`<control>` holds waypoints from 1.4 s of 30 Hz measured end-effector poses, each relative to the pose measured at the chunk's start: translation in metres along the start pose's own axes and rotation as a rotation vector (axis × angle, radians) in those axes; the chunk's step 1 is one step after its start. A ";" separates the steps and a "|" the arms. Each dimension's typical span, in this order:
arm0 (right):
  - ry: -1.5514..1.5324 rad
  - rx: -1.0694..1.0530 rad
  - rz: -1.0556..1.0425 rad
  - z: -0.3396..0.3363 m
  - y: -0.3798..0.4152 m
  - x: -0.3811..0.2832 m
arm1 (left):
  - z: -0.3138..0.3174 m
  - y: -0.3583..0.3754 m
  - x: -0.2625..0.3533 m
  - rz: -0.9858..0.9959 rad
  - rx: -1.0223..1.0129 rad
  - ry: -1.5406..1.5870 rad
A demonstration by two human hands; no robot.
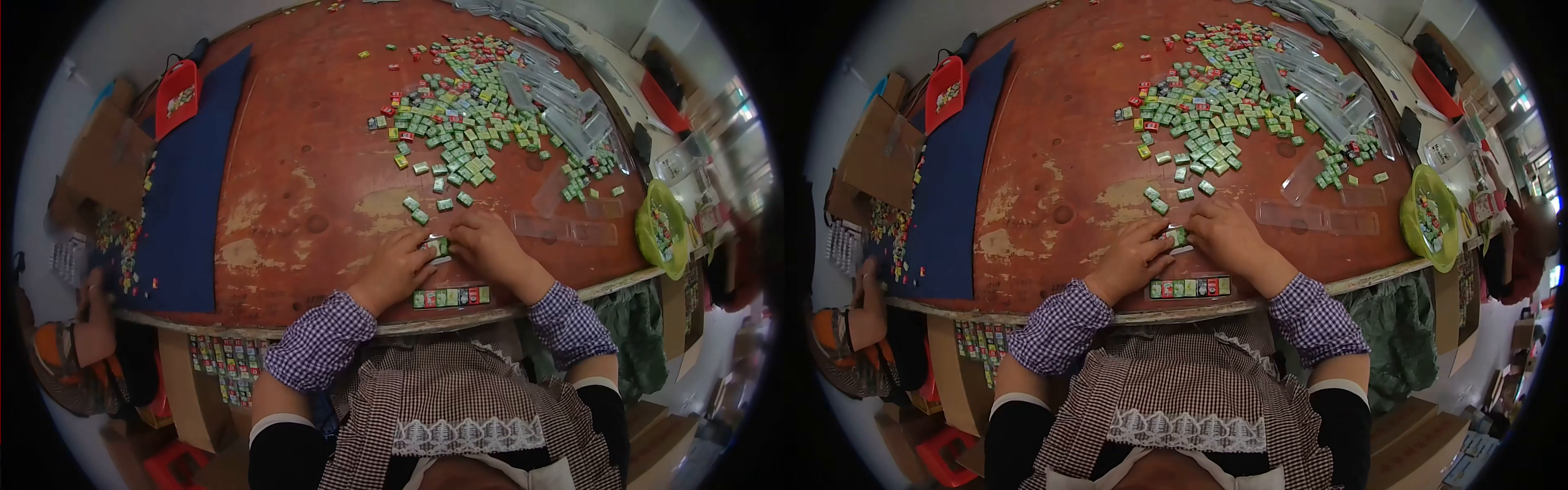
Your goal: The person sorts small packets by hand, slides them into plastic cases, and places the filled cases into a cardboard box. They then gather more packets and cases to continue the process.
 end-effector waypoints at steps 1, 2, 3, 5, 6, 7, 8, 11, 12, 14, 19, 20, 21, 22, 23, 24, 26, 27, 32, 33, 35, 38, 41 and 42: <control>0.032 -0.017 -0.024 -0.002 0.000 0.000 | -0.001 0.000 0.000 -0.005 -0.001 0.007; 0.027 -0.029 0.001 -0.002 -0.001 0.002 | 0.000 0.000 0.000 -0.009 -0.002 0.016; 0.024 -0.042 0.027 -0.002 0.000 0.006 | 0.000 0.001 0.000 -0.011 0.001 0.020; -0.029 -0.036 0.075 -0.006 0.000 0.007 | 0.000 0.001 -0.001 -0.012 0.007 0.025; -0.081 -0.020 0.094 -0.008 -0.001 0.004 | 0.000 0.001 -0.002 -0.009 0.007 0.028; -0.133 -0.005 0.112 -0.009 -0.001 0.003 | 0.000 0.001 -0.003 -0.008 0.008 0.031; -0.117 -0.004 0.052 -0.005 -0.003 -0.002 | 0.001 0.001 -0.003 -0.007 0.008 0.035; -0.056 0.014 -0.057 0.006 -0.008 -0.014 | 0.000 0.001 -0.002 0.006 0.012 0.030; -0.030 0.021 -0.056 0.007 -0.011 -0.015 | -0.001 0.001 -0.002 0.003 0.012 0.044; 0.030 -0.024 -0.071 0.008 -0.014 -0.017 | -0.001 0.001 -0.004 -0.007 0.013 0.069; 0.109 -0.187 -0.175 0.009 -0.010 -0.022 | -0.002 0.001 -0.003 -0.036 -0.004 0.045; 0.024 -0.152 -0.154 0.006 -0.009 -0.018 | -0.002 0.001 -0.001 -0.031 -0.001 0.042; -0.058 -0.111 -0.132 0.004 -0.008 -0.012 | 0.000 -0.001 -0.001 -0.056 -0.022 0.063; -0.138 -0.066 -0.111 0.000 -0.008 -0.008 | 0.001 -0.003 -0.003 -0.079 -0.044 0.080; -0.162 0.034 -0.045 -0.011 -0.004 -0.001 | 0.002 -0.005 -0.005 -0.102 -0.064 0.095; -0.188 0.130 0.017 -0.023 0.004 0.008 | 0.002 -0.005 -0.007 -0.115 -0.075 0.166; -0.123 0.249 0.162 -0.049 0.031 0.025 | 0.004 -0.003 -0.013 -0.152 -0.089 0.314; -0.029 0.227 0.179 -0.062 0.045 0.026 | 0.003 0.001 -0.011 -0.175 -0.116 0.315; 0.336 0.091 0.240 -0.096 0.084 0.019 | 0.009 0.040 0.015 -0.172 -0.329 0.357; 0.372 0.047 0.252 -0.092 0.089 0.024 | 0.007 0.045 0.023 -0.117 -0.323 0.192; 0.440 -0.036 0.273 -0.077 0.098 0.037 | -0.007 0.046 0.026 -0.108 -0.253 0.129; 0.465 -0.108 0.272 -0.067 0.100 0.043 | -0.031 0.039 0.007 -0.156 -0.108 0.136; 0.243 -0.058 0.095 -0.047 0.071 0.019 | -0.041 0.022 -0.013 -0.173 0.053 0.025; 0.147 -0.089 0.029 -0.040 0.052 0.004 | -0.037 0.012 -0.018 -0.165 0.072 -0.020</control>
Point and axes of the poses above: each hand's wrist, its own y-axis away from the middle knuckle, its own z-axis out of the palm, x = y × z, the point moved 8 cm from there along -y, towards the middle knuckle, and after that the axes turned 15 degrees about -z, right-handed, at the moved point
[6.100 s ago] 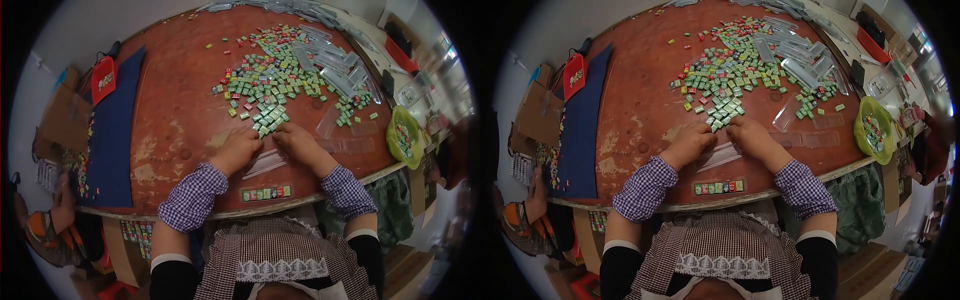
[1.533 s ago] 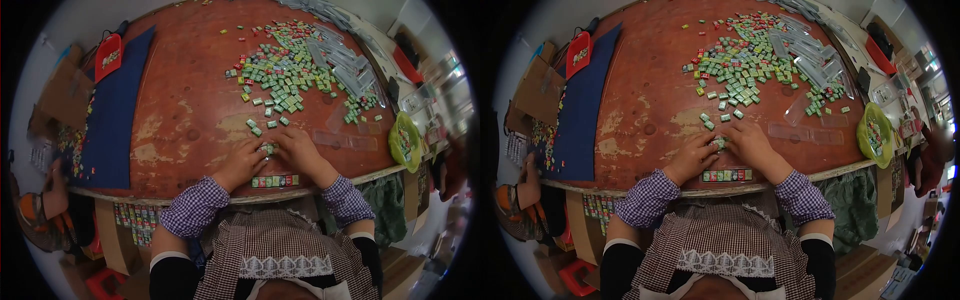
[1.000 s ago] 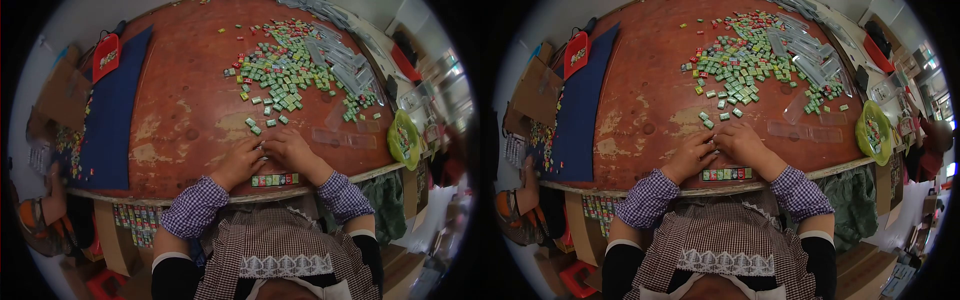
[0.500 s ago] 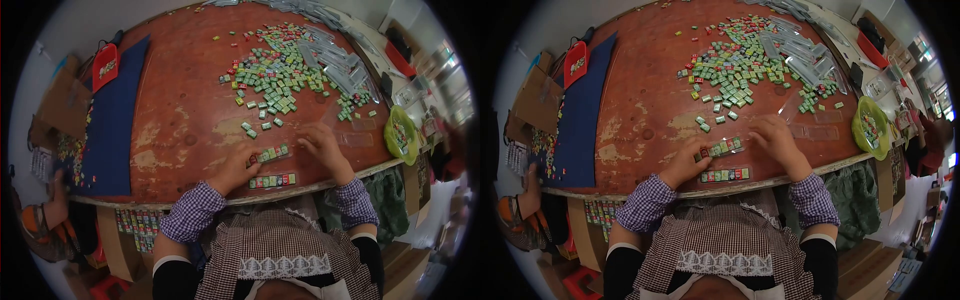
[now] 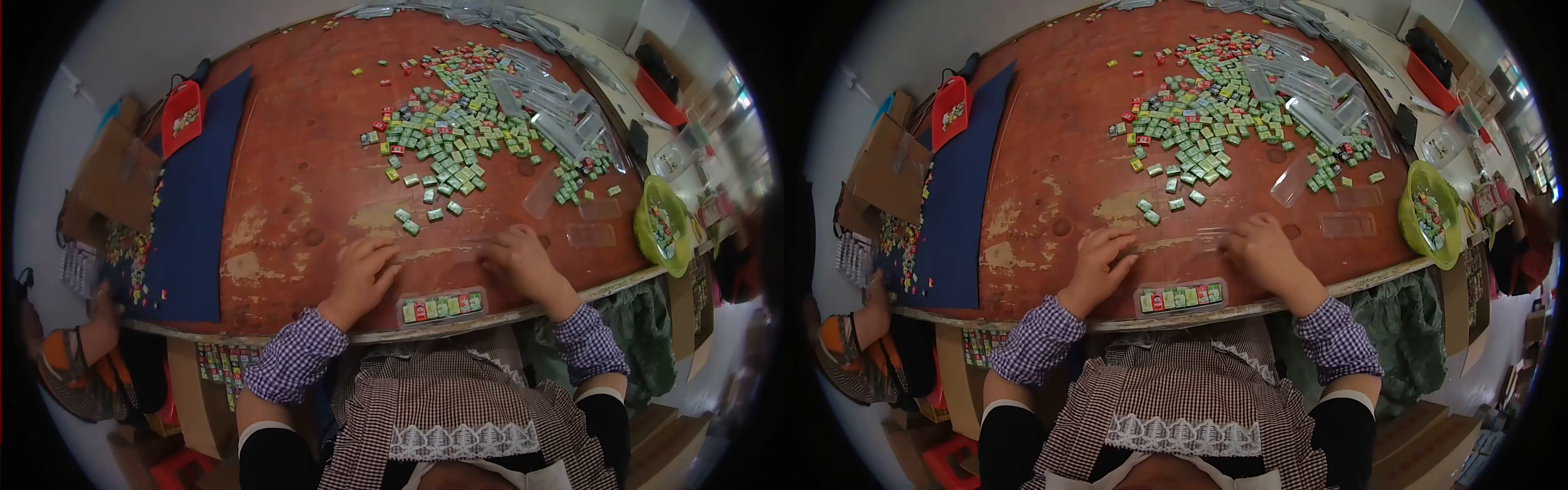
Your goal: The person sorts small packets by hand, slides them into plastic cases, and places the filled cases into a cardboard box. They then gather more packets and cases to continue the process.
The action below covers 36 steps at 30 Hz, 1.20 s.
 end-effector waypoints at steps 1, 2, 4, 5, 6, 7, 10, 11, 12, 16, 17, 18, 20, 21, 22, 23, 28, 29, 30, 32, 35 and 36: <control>-0.010 0.039 -0.014 -0.002 -0.015 -0.005 | 0.005 -0.012 0.000 0.012 0.021 -0.043; -0.019 0.080 -0.027 -0.005 -0.030 -0.006 | 0.008 -0.025 0.005 0.063 0.058 -0.055; -0.011 0.124 -0.052 -0.006 -0.052 0.005 | 0.018 -0.049 0.022 0.162 0.128 -0.072; 0.007 0.127 -0.063 -0.001 -0.060 0.018 | 0.028 -0.060 0.027 0.159 0.089 -0.110; 0.027 0.130 -0.075 0.006 -0.065 0.031 | 0.038 -0.071 0.032 0.158 0.051 -0.148; 0.029 0.124 -0.138 0.024 -0.066 0.041 | 0.045 -0.081 0.035 0.157 0.014 -0.188; -0.080 0.098 -0.144 0.047 -0.067 0.057 | 0.070 -0.103 0.028 0.150 -0.085 -0.236; -0.095 0.085 -0.113 0.050 -0.061 0.062 | 0.077 -0.108 0.022 0.128 -0.148 -0.257; -0.111 0.073 -0.080 0.042 -0.060 0.057 | 0.076 -0.110 0.021 0.105 -0.213 -0.279; -0.270 0.278 -0.105 0.002 -0.041 0.011 | 0.050 -0.066 0.043 0.473 -0.224 -0.072; -0.290 0.196 -0.102 0.008 -0.037 0.000 | 0.039 -0.048 0.054 0.457 -0.296 -0.072; -0.313 0.113 -0.095 0.017 -0.032 -0.012 | 0.042 -0.037 0.053 0.479 -0.337 -0.105; -0.252 -0.022 -0.082 0.034 -0.028 -0.021 | 0.048 -0.022 0.051 0.533 -0.411 -0.170; -0.146 -0.011 -0.104 0.030 -0.030 -0.019 | 0.046 -0.024 0.048 0.533 -0.394 -0.189; -0.041 -0.001 -0.125 0.026 -0.032 -0.015 | 0.043 -0.026 0.043 0.530 -0.377 -0.208; 0.061 0.007 -0.146 0.023 -0.033 -0.013 | 0.041 -0.026 0.037 0.525 -0.363 -0.224; 0.000 -0.015 -0.108 0.015 -0.014 -0.004 | 0.015 0.000 0.003 0.449 -0.292 -0.180; -0.024 -0.005 -0.106 0.015 -0.015 0.000 | 0.011 0.000 -0.002 0.410 -0.303 -0.158; -0.085 0.053 -0.050 0.015 -0.019 0.009 | 0.005 -0.008 -0.007 0.347 -0.251 -0.130; -0.206 0.168 0.058 0.021 -0.034 0.032 | -0.001 -0.032 -0.021 0.221 -0.146 -0.077; -0.155 0.313 0.126 0.020 -0.085 0.048 | -0.001 -0.085 -0.041 0.048 0.118 0.002; -0.086 0.290 0.134 0.023 -0.104 0.050 | 0.000 -0.102 -0.047 -0.021 0.185 0.014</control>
Point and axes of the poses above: each hand's wrist, its own y-axis away from the middle knuckle, its own z-axis out of the palm, x = y × z, the point moved 8 cm from there along -y, towards the middle knuckle, and after that the axes turned 15 degrees about -z, right-handed, at the moved point
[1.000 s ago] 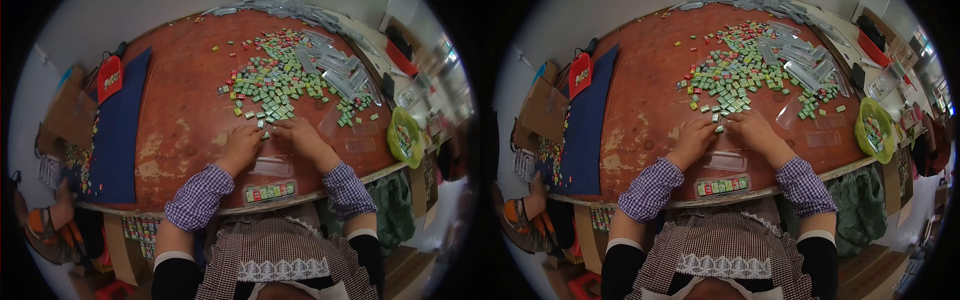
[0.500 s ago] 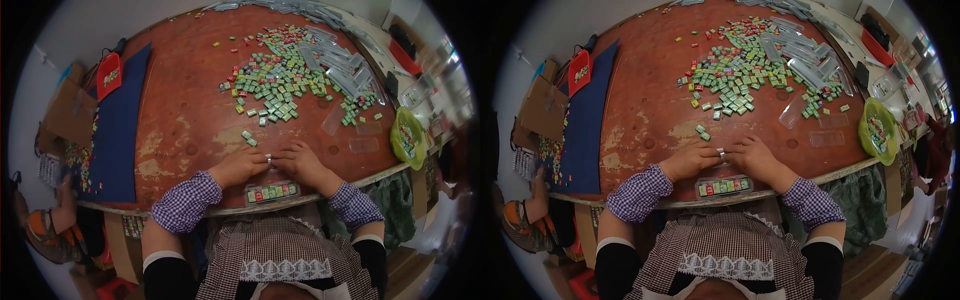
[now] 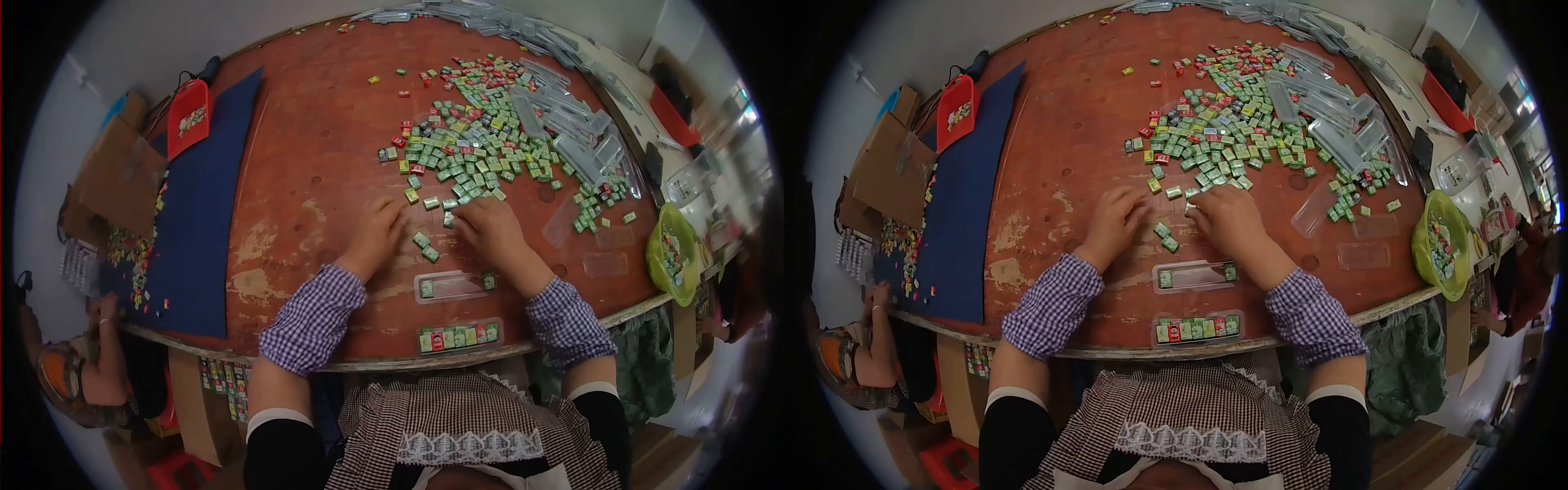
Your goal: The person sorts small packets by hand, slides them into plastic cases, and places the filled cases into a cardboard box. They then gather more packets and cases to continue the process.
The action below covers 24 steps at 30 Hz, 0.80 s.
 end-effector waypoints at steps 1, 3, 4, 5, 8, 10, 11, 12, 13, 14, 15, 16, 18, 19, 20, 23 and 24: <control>0.073 -0.017 0.000 0.008 -0.016 0.000 | 0.012 -0.013 -0.004 -0.006 -0.011 -0.002; 0.212 -0.039 -0.079 0.030 -0.038 -0.002 | 0.032 -0.034 -0.013 -0.022 -0.035 -0.003; 0.278 -0.054 -0.119 0.041 -0.042 0.000 | 0.035 -0.040 -0.010 0.009 -0.042 -0.067; 0.302 -0.072 -0.134 0.050 -0.045 0.005 | 0.036 -0.043 -0.007 0.039 -0.049 -0.132; 0.246 -0.231 -0.114 0.065 -0.043 0.017 | 0.036 -0.041 -0.005 0.082 -0.105 -0.230; 0.062 -0.167 -0.138 0.032 -0.024 0.001 | 0.027 -0.028 0.010 0.132 -0.132 -0.188; -0.027 -0.132 -0.149 0.014 -0.010 -0.008 | 0.012 -0.008 0.030 0.176 -0.133 -0.131; -0.057 -0.162 -0.142 -0.002 0.007 -0.018 | -0.001 0.012 0.048 0.220 -0.134 -0.075; -0.090 -0.193 -0.138 -0.011 0.024 -0.029 | -0.007 0.033 0.065 0.288 -0.125 -0.052; -0.106 -0.231 -0.155 -0.010 0.039 -0.040 | -0.009 0.054 0.080 0.350 -0.116 -0.028; -0.120 -0.268 -0.173 -0.010 0.053 -0.051 | -0.001 0.069 0.085 0.370 -0.166 -0.058; -0.127 -0.300 -0.194 -0.012 0.061 -0.058 | 0.008 0.080 0.090 0.397 -0.210 -0.090; 0.003 -0.315 -0.227 -0.010 0.073 -0.057 | 0.021 0.091 0.090 0.418 -0.305 -0.197; 0.066 -0.321 -0.242 -0.009 0.078 -0.056 | 0.019 0.093 0.088 0.389 -0.300 -0.185; 0.067 -0.308 -0.229 -0.014 0.081 -0.055 | 0.015 0.093 0.087 0.360 -0.293 -0.175; 0.016 -0.284 -0.185 -0.030 0.079 -0.053 | 0.000 0.097 0.078 0.281 -0.288 -0.145; -0.028 -0.284 -0.171 -0.032 0.077 -0.048 | -0.003 0.095 0.074 0.260 -0.285 -0.135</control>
Point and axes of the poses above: each hand's wrist, its own y-axis away from the middle knuckle, its own z-axis out of the palm, x = y × z, the point moved 8 cm from there along -y, towards the middle knuckle, and after that the axes turned 15 degrees about -z, right-handed, at the moved point
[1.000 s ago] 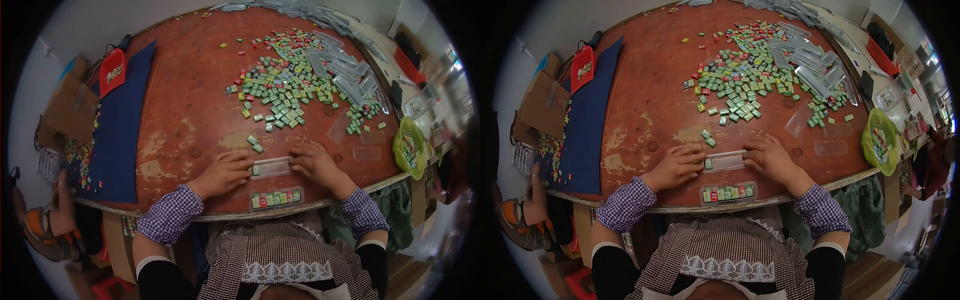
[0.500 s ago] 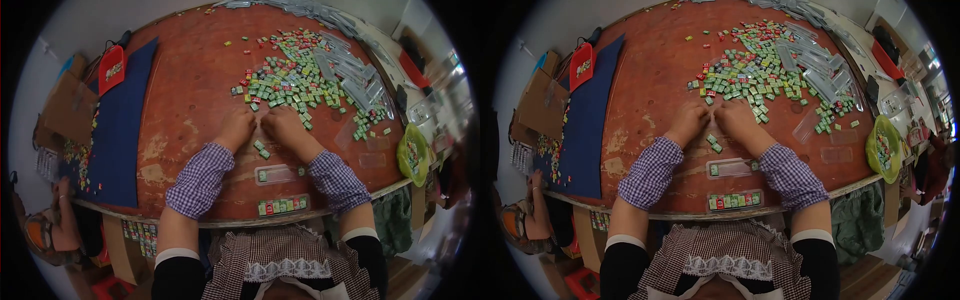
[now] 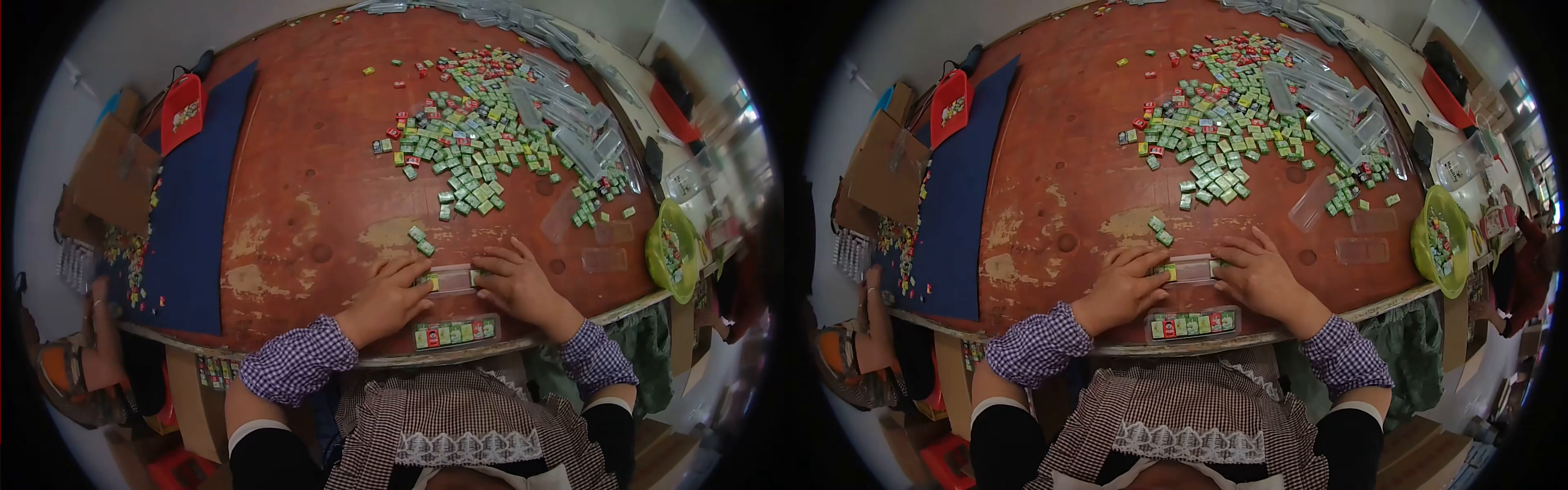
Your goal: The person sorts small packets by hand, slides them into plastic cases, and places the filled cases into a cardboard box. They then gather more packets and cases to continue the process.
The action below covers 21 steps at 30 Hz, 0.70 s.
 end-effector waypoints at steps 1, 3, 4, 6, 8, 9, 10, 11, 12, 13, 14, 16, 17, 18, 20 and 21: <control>-0.043 0.006 0.007 -0.002 -0.003 0.007 | -0.004 -0.006 -0.008 -0.022 0.041 0.020; -0.051 0.107 0.141 -0.003 -0.016 0.045 | -0.011 -0.031 -0.032 -0.069 0.118 0.062; -0.055 0.157 0.206 -0.004 -0.026 0.067 | -0.017 -0.049 -0.042 -0.111 0.186 0.045; -0.072 0.337 0.216 -0.014 -0.060 0.102 | -0.016 -0.093 -0.072 -0.094 0.312 0.014; 0.019 0.340 0.232 -0.009 -0.092 0.136 | -0.005 -0.133 -0.098 -0.120 0.320 0.009; 0.046 0.307 0.261 -0.003 -0.106 0.150 | 0.000 -0.148 -0.107 -0.134 0.323 0.007; 0.070 0.273 0.291 0.003 -0.118 0.162 | 0.010 -0.161 -0.114 -0.140 0.255 -0.044; 0.093 0.217 0.297 0.012 -0.128 0.172 | 0.020 -0.171 -0.121 -0.148 0.184 -0.095; 0.138 0.139 0.298 0.027 -0.136 0.185 | 0.030 -0.179 -0.126 -0.156 0.112 -0.148; 0.183 0.061 0.298 0.039 -0.143 0.191 | 0.026 -0.185 -0.122 -0.213 0.051 -0.182; 0.229 0.090 0.275 0.042 -0.147 0.193 | 0.021 -0.191 -0.118 -0.269 -0.010 -0.217; 0.268 0.082 0.303 0.043 -0.155 0.201 | 0.025 -0.201 -0.117 -0.319 -0.089 -0.297; 0.286 0.076 0.316 0.044 -0.157 0.205 | 0.029 -0.204 -0.118 -0.315 -0.107 -0.341; 0.337 0.090 0.351 0.044 -0.157 0.210 | 0.032 -0.206 -0.117 -0.308 -0.124 -0.385; 0.274 0.139 0.323 0.041 -0.149 0.216 | 0.026 -0.202 -0.108 -0.238 -0.083 -0.364; 0.244 0.164 0.312 0.040 -0.140 0.217 | 0.021 -0.197 -0.102 -0.200 -0.064 -0.351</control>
Point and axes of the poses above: each hand's wrist, its own y-axis away from the middle knuckle, its own z-axis out of the palm, x = y × z, the point moved 8 cm from there along -y, towards the middle knuckle, and after that the axes turned 15 degrees about -z, right-handed, at the moved point
